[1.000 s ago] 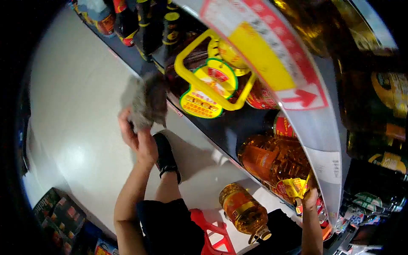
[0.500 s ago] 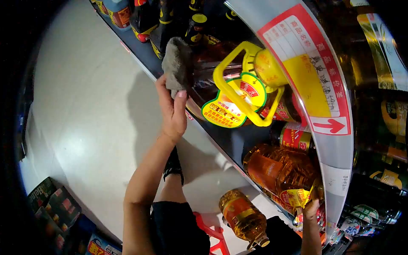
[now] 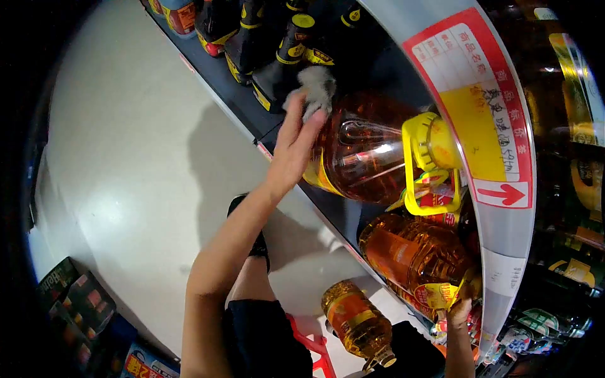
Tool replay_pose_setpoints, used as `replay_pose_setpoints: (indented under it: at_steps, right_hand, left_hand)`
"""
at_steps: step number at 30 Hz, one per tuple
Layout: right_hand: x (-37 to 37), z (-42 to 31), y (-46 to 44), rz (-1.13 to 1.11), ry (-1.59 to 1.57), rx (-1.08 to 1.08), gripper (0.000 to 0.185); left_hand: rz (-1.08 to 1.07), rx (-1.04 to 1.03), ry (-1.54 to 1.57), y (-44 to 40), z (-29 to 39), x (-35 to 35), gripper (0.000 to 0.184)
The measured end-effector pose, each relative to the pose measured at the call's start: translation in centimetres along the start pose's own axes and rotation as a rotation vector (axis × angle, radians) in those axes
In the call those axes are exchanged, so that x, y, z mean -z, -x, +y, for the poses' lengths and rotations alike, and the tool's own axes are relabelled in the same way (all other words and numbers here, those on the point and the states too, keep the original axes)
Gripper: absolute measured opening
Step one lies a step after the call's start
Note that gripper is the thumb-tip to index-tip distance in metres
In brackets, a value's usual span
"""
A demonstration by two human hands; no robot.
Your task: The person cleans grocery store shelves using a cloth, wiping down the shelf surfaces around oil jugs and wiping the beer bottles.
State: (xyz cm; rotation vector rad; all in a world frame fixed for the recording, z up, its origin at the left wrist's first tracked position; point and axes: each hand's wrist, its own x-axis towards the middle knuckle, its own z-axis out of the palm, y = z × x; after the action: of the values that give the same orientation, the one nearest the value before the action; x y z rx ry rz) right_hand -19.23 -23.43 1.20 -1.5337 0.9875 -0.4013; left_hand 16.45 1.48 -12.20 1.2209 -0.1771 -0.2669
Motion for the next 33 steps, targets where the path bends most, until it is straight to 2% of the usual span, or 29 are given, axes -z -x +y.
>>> replay_pose_setpoints:
  at_steps: [3,5,7,9,12,17,20,21,24,25,27,28,30,31,33]
  right_hand:
    - [0.6,0.0,0.0,-0.066,0.076,-0.037,0.052]
    - [2.4,1.2,-0.5,-0.099,0.085,-0.014,0.056]
    - [5.2,3.4,-1.6,-0.116,0.056,0.064,0.057]
    - [4.3,2.9,-1.7,-0.089,-0.102,0.060,0.045]
    - [5.5,3.5,-2.0,-0.006,-0.049,0.064,0.040]
    - [5.7,3.4,-2.2,-0.057,0.141,0.072,0.065]
    - [4.9,3.0,-1.8,-0.030,0.097,0.093,0.060]
    - [3.3,2.1,-1.4,-0.030,0.054,0.118,0.056]
    - [3.7,2.6,-1.3,0.004,-0.023,0.061,0.048]
    - [3.6,2.6,-1.2,-0.007,-0.045,0.043,0.047]
    - [4.3,3.1,-1.3,-0.074,-0.078,0.015,0.047]
    - [4.6,3.1,-1.4,-0.056,-0.041,-0.021,0.053]
    - [4.8,3.0,-1.3,-0.018,0.038,-0.094,0.064]
    - [4.5,2.9,-1.3,0.017,0.069,-0.046,0.064]
    - [2.5,2.2,-0.7,0.090,0.135,0.046,0.064]
  left_hand:
    - [-0.158,0.063,0.159,-2.8,-2.1,-0.5,0.044]
    - [-0.240,0.069,0.218,-4.5,-3.0,-0.5,0.047]
    - [-0.298,0.165,0.181,-6.5,-3.5,-0.9,0.049]
    - [-0.356,0.191,0.195,-7.6,-3.9,-1.5,0.049]
    - [-0.440,0.124,0.280,-8.4,-4.1,-2.0,0.047]
    - [-0.570,0.213,0.156,-8.4,-4.0,-3.6,0.039]
    - [-0.696,0.203,0.027,-7.7,-3.9,-4.7,0.042]
    - [-0.601,0.322,-0.041,-6.6,-1.6,-4.9,0.044]
    - [-0.664,0.155,0.178,-5.9,-2.1,-5.2,0.047]
    - [-0.632,-0.004,0.129,-5.7,-0.7,-5.4,0.051]
    - [-0.786,-0.100,0.037,-5.6,2.7,-5.6,0.052]
    - [-0.864,-0.154,-0.013,-5.5,4.5,-5.8,0.052]
    - [-0.891,-0.387,-0.182,-4.1,7.2,-7.3,0.051]
    - [-0.941,-0.362,-0.251,-3.9,7.8,-7.4,0.048]
    - [-0.929,-0.631,-0.416,-4.1,6.4,-7.8,0.048]
